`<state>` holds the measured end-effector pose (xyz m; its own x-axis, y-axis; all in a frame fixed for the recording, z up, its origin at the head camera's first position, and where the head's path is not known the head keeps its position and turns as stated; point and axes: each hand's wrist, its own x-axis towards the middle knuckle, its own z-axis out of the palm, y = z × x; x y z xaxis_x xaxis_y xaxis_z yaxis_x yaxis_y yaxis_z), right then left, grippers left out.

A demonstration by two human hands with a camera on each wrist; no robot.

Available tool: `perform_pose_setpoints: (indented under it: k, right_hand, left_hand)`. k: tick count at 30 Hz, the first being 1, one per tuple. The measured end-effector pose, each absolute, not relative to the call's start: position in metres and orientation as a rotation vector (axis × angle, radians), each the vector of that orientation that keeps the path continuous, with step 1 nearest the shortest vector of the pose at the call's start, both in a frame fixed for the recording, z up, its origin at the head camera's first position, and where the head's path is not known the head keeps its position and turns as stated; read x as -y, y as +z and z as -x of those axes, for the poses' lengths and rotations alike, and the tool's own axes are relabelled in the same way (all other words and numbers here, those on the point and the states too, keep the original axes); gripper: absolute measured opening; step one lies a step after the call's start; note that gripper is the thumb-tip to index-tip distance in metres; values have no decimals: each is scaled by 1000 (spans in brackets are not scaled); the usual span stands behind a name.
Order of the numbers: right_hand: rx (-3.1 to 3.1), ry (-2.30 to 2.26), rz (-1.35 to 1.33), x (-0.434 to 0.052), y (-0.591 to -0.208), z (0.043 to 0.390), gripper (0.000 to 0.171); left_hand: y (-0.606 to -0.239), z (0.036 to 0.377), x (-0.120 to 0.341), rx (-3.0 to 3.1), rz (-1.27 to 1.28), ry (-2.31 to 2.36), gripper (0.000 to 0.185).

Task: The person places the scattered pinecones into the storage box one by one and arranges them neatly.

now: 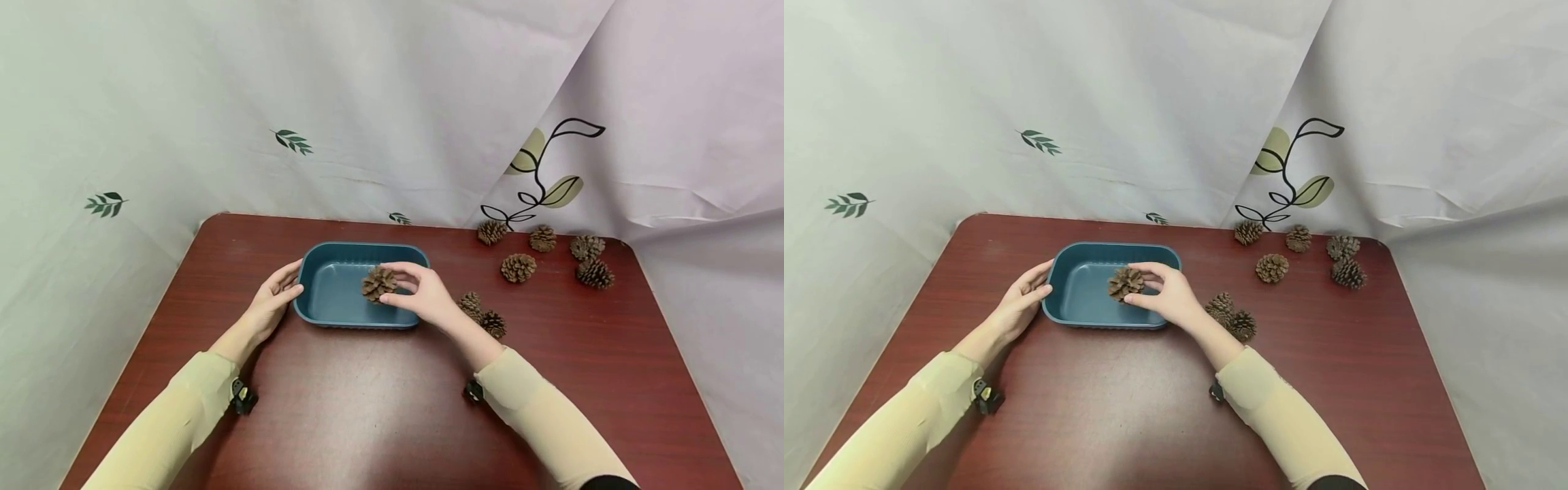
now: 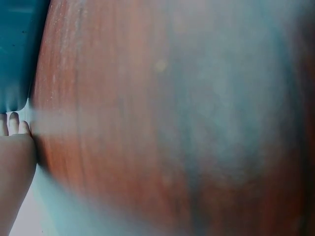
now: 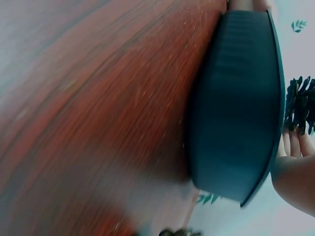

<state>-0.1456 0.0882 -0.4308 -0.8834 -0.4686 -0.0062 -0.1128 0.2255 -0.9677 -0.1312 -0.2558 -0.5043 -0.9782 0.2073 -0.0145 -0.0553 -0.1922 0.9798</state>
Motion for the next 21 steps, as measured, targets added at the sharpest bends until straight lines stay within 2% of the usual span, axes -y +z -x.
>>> perform_pose_setpoints:
  k: [21]
  right_hand:
    - [-2186,-1511,650,-22,-451,161,56]
  left_hand:
    - [-505,131,256,-1862,-170,2318,55]
